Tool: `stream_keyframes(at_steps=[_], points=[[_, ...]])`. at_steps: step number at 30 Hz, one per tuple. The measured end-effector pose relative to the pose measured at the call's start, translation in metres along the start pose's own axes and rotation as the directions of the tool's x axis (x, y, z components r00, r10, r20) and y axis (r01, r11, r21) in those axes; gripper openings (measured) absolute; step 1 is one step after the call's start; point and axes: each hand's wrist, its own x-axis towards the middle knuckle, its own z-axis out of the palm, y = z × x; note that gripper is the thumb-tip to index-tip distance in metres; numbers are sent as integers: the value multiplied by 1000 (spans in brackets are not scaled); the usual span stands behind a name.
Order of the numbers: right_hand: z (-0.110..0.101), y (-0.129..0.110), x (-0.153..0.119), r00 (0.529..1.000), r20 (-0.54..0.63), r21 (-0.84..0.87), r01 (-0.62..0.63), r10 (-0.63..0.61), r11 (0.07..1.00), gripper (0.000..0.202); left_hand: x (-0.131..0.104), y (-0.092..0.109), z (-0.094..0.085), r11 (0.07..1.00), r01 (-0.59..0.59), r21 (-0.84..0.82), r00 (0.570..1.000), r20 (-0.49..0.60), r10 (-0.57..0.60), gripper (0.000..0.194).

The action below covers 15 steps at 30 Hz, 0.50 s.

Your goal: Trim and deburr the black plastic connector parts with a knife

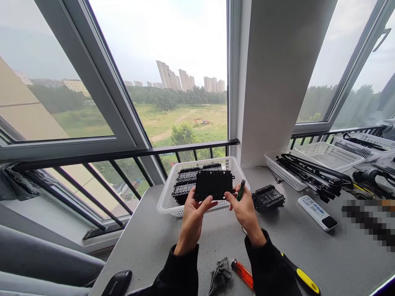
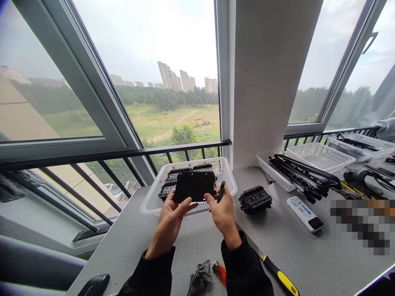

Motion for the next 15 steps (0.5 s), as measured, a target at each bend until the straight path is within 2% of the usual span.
stream_keyframes(at_steps=[4,7,11,15], points=[[-10,2,7,988,-130,-48,82,-87,996,35,2,3,-6,999,21,24,998,-54,-20,50],[-16,4,10,972,-193,-93,115,-131,989,34,4,3,-10,991,58,117,998,-28,-55,44],[-18,4,12,957,-231,-150,141,-173,979,33,4,3,-12,968,85,237,995,28,-95,46],[-16,-3,8,951,-234,-285,134,-204,949,33,5,2,-13,969,98,228,995,-38,-92,53]])
